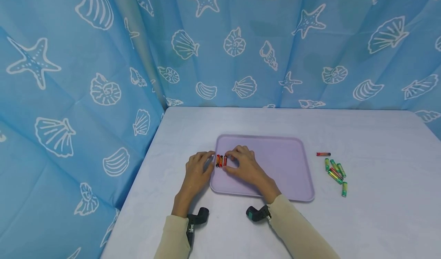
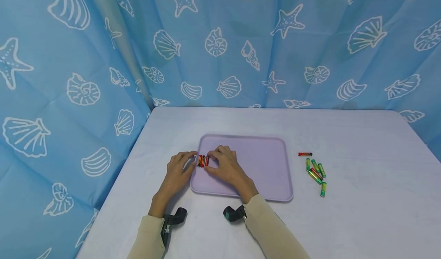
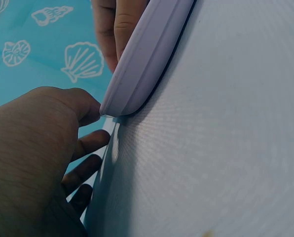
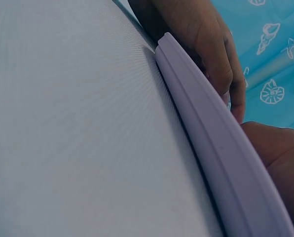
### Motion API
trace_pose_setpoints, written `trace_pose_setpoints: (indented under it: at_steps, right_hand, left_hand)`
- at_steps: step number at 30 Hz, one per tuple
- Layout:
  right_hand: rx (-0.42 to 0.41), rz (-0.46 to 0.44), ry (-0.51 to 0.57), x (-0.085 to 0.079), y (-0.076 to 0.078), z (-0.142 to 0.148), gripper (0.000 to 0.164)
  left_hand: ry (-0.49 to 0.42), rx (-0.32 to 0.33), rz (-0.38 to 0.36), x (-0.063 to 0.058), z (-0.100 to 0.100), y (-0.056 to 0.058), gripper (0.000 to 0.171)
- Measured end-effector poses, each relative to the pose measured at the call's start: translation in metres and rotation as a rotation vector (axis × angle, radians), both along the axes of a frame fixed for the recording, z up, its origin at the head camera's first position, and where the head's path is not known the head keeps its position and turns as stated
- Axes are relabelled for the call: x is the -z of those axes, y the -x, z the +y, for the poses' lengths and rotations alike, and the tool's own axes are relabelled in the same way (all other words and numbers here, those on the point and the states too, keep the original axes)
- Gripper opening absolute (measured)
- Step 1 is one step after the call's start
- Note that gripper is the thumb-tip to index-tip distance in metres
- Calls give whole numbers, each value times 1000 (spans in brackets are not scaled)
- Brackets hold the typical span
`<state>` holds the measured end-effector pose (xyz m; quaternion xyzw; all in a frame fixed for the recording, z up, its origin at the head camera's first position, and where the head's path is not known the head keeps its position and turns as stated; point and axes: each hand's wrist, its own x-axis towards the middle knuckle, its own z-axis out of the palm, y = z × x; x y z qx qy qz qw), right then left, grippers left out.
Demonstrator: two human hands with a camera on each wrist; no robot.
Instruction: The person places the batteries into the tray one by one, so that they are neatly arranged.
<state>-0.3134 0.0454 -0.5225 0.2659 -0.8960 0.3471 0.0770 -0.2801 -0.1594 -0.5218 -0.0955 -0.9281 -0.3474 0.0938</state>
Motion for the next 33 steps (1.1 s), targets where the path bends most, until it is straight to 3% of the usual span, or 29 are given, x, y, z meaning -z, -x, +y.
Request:
trace_pose_setpoints:
  at_steps: [11,18,24,33]
  right_hand:
    - [0,-31,41,-2,-5,6,44]
    - [-20,20,25,-19,-17,20,41]
    - [-29,32,25,-26,-27,48,39]
    - [4,162,41,-19,-48,104,36]
  left_hand:
    - [-4,21,-2,1,1,-1,37]
    - [0,1,-11,-1,0,-1,36]
    - [-11,-12,-12,-2,-1,-1,35]
    - [-18,1,-22,-3,3,-2,36]
